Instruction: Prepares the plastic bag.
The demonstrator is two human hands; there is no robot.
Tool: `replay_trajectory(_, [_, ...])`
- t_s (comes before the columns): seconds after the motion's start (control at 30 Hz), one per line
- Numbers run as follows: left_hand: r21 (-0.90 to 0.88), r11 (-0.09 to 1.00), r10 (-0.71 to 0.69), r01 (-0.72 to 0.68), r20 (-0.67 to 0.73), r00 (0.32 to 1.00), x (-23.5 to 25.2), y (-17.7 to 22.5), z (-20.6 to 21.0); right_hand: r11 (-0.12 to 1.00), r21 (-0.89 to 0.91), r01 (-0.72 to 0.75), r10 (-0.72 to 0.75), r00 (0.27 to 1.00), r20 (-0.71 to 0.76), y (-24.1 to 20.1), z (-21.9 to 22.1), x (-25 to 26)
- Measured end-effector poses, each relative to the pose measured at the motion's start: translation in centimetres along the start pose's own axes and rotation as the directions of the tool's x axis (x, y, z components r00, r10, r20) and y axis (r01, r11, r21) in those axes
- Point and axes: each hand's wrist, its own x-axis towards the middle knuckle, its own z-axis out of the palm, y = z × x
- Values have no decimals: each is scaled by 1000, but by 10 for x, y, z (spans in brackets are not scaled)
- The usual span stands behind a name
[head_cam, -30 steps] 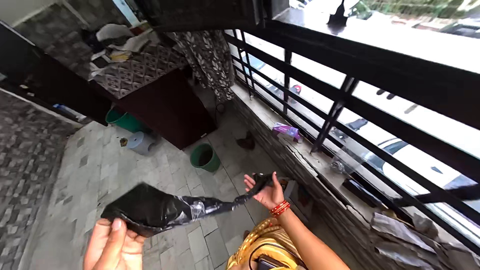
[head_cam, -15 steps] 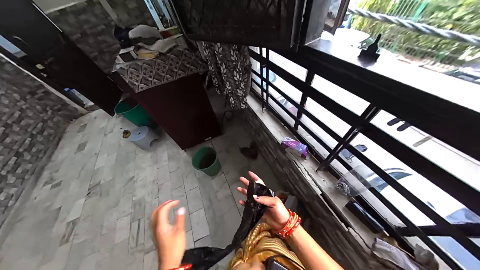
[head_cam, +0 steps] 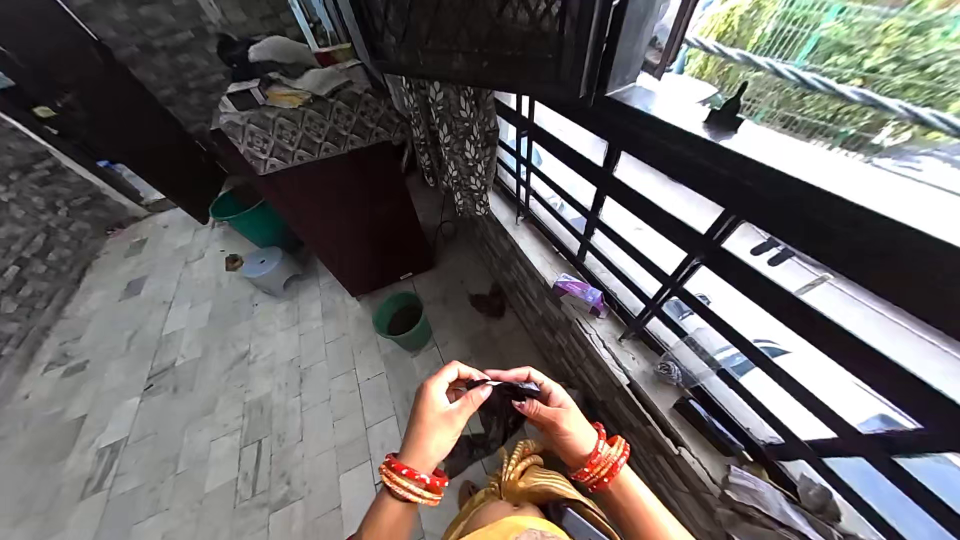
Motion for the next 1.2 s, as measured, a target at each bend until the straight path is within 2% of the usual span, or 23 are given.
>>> replay_trajectory(0.07, [-35,999,-36,35,-11,999,-1,2,-6,997,-37,-69,64,989,-131,-8,4,-3])
replay_trajectory(0.17, [-25,998,-56,55,-20,998,-2,1,-11,994,-77,-83,67,979,-190,-11,8,-5])
replay_trajectory(0.4, [57,990,138,-129,-217,966,-18,-8,-8,950,-201,237,-282,931,-233,3,25,-15])
replay_trajectory(0.5, [49,988,153,-146,-258,954,-33,-11,-9,904,-257,341,-398,891,-217,9,30,-20])
replay_trajectory(0.57, [50,985,170,-163,-211,963,-46,-9,-10,842,-359,404,-483,860,-164,11,31,-21])
replay_trajectory(0.67, [70,985,164,-159,-81,983,-58,-9,-11,651,-542,531,-616,787,32,8,31,-21])
replay_trajectory(0.73, [65,988,141,-138,-51,989,-61,-9,-10,570,-584,578,-640,758,125,6,35,-23])
replay_trajectory(0.8, [27,990,136,-135,-51,989,-60,-11,-10,536,-593,600,-639,748,179,6,38,-24])
replay_trajectory(0.87, [-29,987,154,-156,-77,985,-58,-11,-10,584,-560,588,-613,771,171,7,40,-24])
replay_trajectory(0.9, [-46,986,155,-160,-91,984,-58,-10,-11,654,-521,548,-576,808,126,8,41,-25])
replay_trajectory(0.97, [-79,990,106,-117,-129,986,-57,-5,-14,844,-391,367,-419,906,-56,7,44,-28])
replay_trajectory(1.03, [-132,990,19,-43,-175,984,-57,2,-21,976,-170,139,-179,951,-252,1,45,-29])
replay_trajectory(1.1, [-141,990,-9,-22,-216,976,-57,6,-31,999,46,15,1,949,-316,-1,38,-30])
replay_trajectory(1.2, [-73,997,19,-41,-279,960,-57,7,-47,981,189,-49,95,964,-247,-7,23,-37])
